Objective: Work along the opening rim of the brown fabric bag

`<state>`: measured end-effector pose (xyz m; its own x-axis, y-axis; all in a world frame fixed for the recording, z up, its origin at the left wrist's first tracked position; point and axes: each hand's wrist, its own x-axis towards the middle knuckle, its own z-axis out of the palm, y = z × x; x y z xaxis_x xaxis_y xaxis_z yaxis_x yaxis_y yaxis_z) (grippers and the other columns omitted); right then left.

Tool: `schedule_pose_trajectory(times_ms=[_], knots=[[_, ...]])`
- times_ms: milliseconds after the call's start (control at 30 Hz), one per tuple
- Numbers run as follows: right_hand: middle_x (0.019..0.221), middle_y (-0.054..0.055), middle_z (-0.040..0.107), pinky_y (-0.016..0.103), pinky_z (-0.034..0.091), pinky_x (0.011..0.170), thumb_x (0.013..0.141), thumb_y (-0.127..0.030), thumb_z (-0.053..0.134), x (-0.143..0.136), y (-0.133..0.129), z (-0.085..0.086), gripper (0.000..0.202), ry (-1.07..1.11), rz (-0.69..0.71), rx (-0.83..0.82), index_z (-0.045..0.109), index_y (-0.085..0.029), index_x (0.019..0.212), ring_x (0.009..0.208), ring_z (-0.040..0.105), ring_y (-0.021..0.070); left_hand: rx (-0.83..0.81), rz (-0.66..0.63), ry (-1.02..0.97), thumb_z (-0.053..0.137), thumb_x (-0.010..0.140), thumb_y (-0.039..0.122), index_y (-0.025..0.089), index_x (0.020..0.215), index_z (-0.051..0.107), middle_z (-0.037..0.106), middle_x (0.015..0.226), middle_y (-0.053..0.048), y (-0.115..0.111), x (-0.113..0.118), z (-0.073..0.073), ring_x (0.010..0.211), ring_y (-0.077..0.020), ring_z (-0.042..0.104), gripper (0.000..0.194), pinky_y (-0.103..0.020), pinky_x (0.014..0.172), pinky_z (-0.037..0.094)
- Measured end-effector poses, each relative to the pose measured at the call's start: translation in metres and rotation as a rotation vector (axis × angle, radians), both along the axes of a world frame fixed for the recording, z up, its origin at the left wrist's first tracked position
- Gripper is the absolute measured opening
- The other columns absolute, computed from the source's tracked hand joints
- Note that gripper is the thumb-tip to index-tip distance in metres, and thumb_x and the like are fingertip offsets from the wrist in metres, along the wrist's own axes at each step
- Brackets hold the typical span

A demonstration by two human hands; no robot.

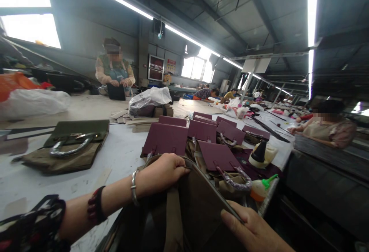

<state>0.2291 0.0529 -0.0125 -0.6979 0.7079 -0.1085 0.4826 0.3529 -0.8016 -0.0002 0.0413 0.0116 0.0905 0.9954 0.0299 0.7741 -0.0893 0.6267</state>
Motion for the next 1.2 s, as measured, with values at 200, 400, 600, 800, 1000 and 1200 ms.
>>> schedule_pose_trajectory(times_ms=[200, 400, 600, 800, 1000, 1200], knots=[[0.079, 0.004, 0.061, 0.024, 0.042, 0.066, 0.084, -0.049, 0.033, -0.001, 0.002, -0.003, 0.045, -0.016, -0.001, 0.016, 0.06, -0.013, 0.09, 0.075, 0.055, 0.0188, 0.019, 0.017, 0.006, 0.043, 0.074, 0.027, 0.014, 0.057, 0.057, 0.05, 0.053, 0.003, 0.002, 0.004, 0.001, 0.053, -0.0109, 0.044, 0.025, -0.02, 0.05, 0.031], [0.084, 0.005, 0.063, 0.025, 0.044, 0.066, 0.08, -0.041, 0.046, 0.004, 0.009, -0.013, 0.034, 0.058, 0.02, -0.116, 0.058, -0.013, 0.094, 0.075, 0.057, 0.0193, 0.008, -0.011, -0.007, 0.043, 0.075, 0.029, 0.015, 0.058, 0.055, 0.046, 0.051, 0.004, 0.001, 0.001, 0.001, 0.05, -0.0094, 0.041, 0.026, -0.019, 0.048, 0.03], [0.084, 0.004, 0.063, 0.026, 0.046, 0.065, 0.075, -0.035, 0.055, 0.01, 0.01, -0.018, 0.029, 0.108, -0.03, -0.248, 0.056, -0.014, 0.094, 0.079, 0.058, 0.021, 0.037, -0.084, -0.041, 0.041, 0.079, 0.032, 0.016, 0.068, 0.06, 0.053, 0.059, 0.003, -0.005, -0.003, -0.001, 0.056, -0.0101, 0.045, 0.027, -0.018, 0.052, 0.033], [0.079, 0.002, 0.061, 0.023, 0.044, 0.061, 0.076, -0.034, 0.053, 0.014, 0.011, -0.016, 0.024, 0.074, -0.049, -0.21, 0.056, -0.013, 0.087, 0.075, 0.057, 0.0193, 0.047, -0.115, -0.056, 0.041, 0.08, 0.032, 0.017, 0.069, 0.061, 0.058, 0.062, 0.004, -0.014, -0.003, 0.003, 0.059, -0.0107, 0.05, 0.027, -0.017, 0.054, 0.035], [0.076, 0.002, 0.058, 0.021, 0.041, 0.056, 0.081, -0.038, 0.048, 0.013, 0.011, -0.012, 0.028, 0.018, -0.003, -0.125, 0.056, -0.012, 0.085, 0.068, 0.052, 0.0148, 0.02, -0.044, -0.055, 0.042, 0.078, 0.035, 0.016, 0.064, 0.059, 0.052, 0.056, 0.004, -0.005, -0.002, 0.0, 0.055, -0.011, 0.046, 0.029, -0.018, 0.05, 0.034], [0.078, 0.001, 0.057, 0.02, 0.041, 0.06, 0.084, -0.038, 0.042, 0.011, 0.006, -0.003, 0.029, 0.009, 0.056, -0.058, 0.056, -0.013, 0.085, 0.071, 0.052, 0.014, -0.02, -0.014, -0.087, 0.043, 0.076, 0.036, 0.015, 0.061, 0.057, 0.047, 0.052, 0.004, 0.001, 0.0, -0.002, 0.05, -0.0102, 0.041, 0.029, -0.019, 0.046, 0.031]])
